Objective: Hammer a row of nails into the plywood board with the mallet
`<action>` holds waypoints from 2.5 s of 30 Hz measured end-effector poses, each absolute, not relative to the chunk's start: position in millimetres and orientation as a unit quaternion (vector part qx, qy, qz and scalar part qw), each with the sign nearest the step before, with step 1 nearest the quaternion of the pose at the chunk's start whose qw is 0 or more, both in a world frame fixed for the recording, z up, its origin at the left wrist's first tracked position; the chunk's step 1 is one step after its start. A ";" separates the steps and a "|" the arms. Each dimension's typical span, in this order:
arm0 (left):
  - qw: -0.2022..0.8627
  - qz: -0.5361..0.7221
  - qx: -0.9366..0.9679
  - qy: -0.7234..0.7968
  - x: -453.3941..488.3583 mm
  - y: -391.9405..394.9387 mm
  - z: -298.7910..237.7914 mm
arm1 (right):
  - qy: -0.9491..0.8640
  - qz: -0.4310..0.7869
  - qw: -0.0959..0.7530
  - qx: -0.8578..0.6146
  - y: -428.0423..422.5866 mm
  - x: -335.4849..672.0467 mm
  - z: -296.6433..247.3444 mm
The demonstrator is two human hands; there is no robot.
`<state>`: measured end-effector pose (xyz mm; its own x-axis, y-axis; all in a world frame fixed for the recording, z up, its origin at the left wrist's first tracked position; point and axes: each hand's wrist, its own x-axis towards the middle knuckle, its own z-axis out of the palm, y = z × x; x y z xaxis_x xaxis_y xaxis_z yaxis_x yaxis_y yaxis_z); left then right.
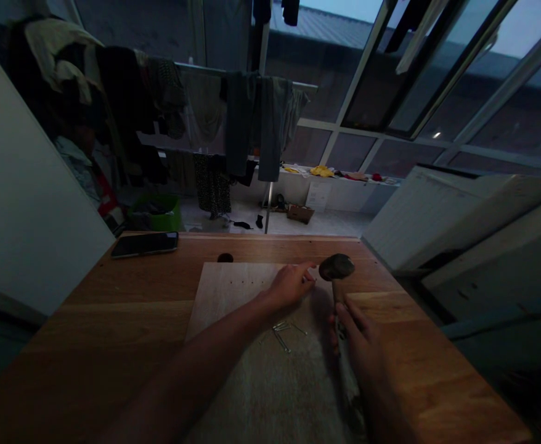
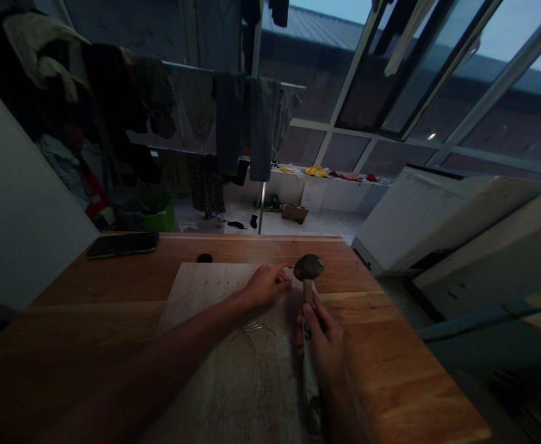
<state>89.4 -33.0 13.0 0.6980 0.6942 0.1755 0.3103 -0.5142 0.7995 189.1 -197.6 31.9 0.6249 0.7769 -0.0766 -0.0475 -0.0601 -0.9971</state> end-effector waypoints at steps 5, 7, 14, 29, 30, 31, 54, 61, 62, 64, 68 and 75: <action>0.382 0.245 0.838 0.304 90.3 -32.0 11.3 | -0.270 0.366 0.610 -0.649 -198.2 188.4 34.4; 0.382 0.245 0.838 0.304 90.5 -31.6 11.4 | -0.275 0.364 0.608 -0.650 -197.5 188.0 34.5; 0.389 0.242 0.832 0.313 90.6 -31.6 12.4 | -0.287 0.364 0.615 -0.638 -198.2 188.0 34.8; 0.189 0.031 0.977 0.099 34.8 -69.0 56.1 | -0.191 0.333 0.652 -0.653 -193.4 199.1 25.8; 0.155 0.030 0.983 0.096 34.0 -75.4 57.2 | -0.197 0.335 0.651 -0.652 -193.3 198.9 25.1; 0.129 0.033 0.987 0.093 34.9 -81.2 57.0 | -0.205 0.336 0.650 -0.650 -193.2 198.6 24.4; 0.464 0.325 0.762 0.313 69.0 -21.0 7.2 | -0.229 0.345 0.652 -0.634 -195.9 189.8 32.8; 0.425 0.283 0.798 0.320 66.5 -23.4 8.1 | -0.249 0.378 0.678 -0.579 -183.0 178.8 55.9; 0.419 0.284 0.800 0.322 66.3 -23.4 7.8 | -0.254 0.392 0.670 -0.577 -180.9 177.0 54.7; 0.408 0.281 0.808 0.318 65.7 -23.5 6.8 | -0.261 0.416 0.655 -0.575 -178.1 173.6 49.0; 0.398 0.276 0.816 0.314 64.1 -24.2 5.1 | -0.267 0.437 0.646 -0.566 -178.8 168.8 37.6; 0.411 0.267 0.809 0.325 61.7 -23.6 7.1 | -0.267 0.454 0.632 -0.568 -186.6 164.2 42.0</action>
<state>61.7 -23.6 7.1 0.6466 0.7446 0.1655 0.3057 -0.4518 0.8381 164.2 -186.6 42.0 0.4442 0.8781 -0.1777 -0.2713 -0.0572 -0.9608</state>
